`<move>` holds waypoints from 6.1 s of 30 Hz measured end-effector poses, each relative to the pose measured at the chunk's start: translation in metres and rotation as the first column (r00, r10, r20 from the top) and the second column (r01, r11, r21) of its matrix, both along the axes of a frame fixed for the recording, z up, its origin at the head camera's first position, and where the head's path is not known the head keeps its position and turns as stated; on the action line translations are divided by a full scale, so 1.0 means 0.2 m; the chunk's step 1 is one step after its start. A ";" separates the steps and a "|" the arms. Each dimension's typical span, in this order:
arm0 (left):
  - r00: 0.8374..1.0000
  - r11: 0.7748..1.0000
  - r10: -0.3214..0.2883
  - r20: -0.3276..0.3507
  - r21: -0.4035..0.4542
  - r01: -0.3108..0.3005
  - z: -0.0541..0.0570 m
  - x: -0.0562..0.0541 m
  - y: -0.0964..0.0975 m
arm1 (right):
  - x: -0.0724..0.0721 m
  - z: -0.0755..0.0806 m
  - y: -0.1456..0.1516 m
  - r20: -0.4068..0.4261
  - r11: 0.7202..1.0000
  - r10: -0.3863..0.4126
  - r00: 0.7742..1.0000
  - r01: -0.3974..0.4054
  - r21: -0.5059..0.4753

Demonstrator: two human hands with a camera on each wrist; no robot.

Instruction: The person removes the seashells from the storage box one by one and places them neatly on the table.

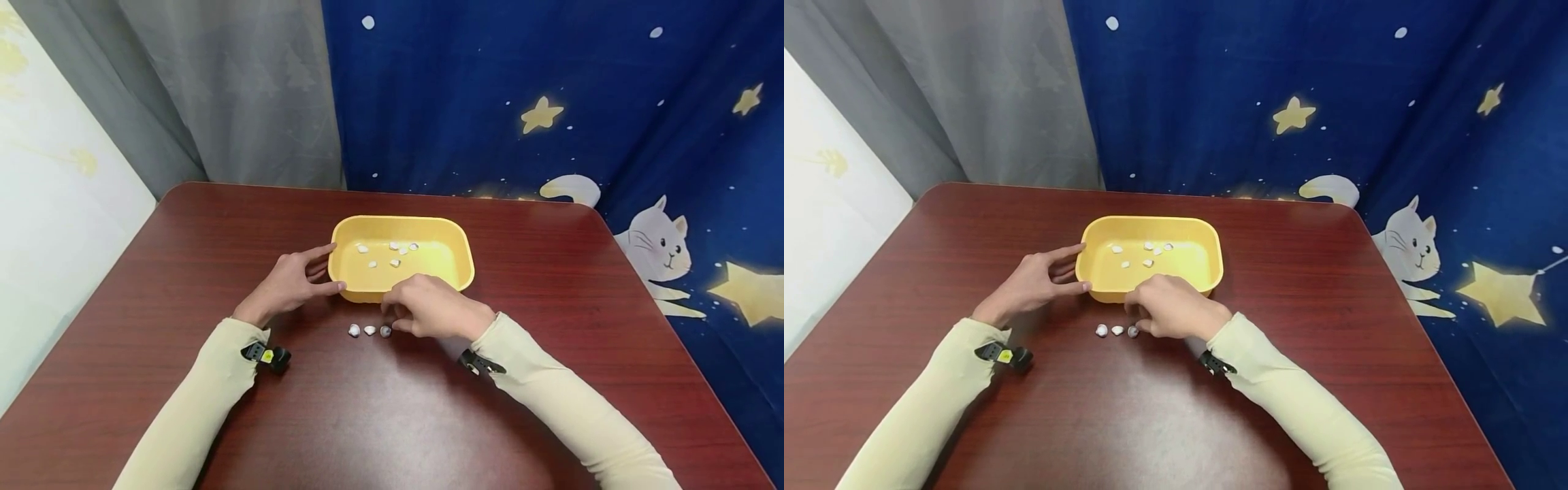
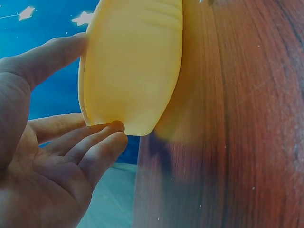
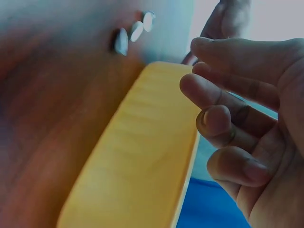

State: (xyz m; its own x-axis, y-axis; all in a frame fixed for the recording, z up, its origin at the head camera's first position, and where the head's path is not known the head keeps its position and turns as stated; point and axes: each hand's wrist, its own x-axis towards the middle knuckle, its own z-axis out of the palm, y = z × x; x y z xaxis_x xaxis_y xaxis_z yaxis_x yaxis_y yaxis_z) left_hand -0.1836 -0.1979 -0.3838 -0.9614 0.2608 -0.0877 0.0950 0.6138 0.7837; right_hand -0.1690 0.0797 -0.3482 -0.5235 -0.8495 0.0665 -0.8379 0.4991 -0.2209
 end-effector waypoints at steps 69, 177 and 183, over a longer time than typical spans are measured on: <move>1.000 1.000 0.000 -0.020 0.013 0.000 -0.01 0.01 0.00 | -0.71 -0.08 -0.19 -0.020 0.919 -0.309 0.951 0.304 0.249; 1.000 1.000 -0.014 -0.001 -0.015 0.014 0.00 0.02 0.00 | 0.04 -0.20 0.05 -0.102 0.994 0.051 0.993 -0.041 0.103; 1.000 1.000 -0.008 0.002 -0.018 0.008 0.00 0.01 0.00 | 0.03 -0.20 0.04 -0.111 0.995 0.033 0.993 -0.021 0.101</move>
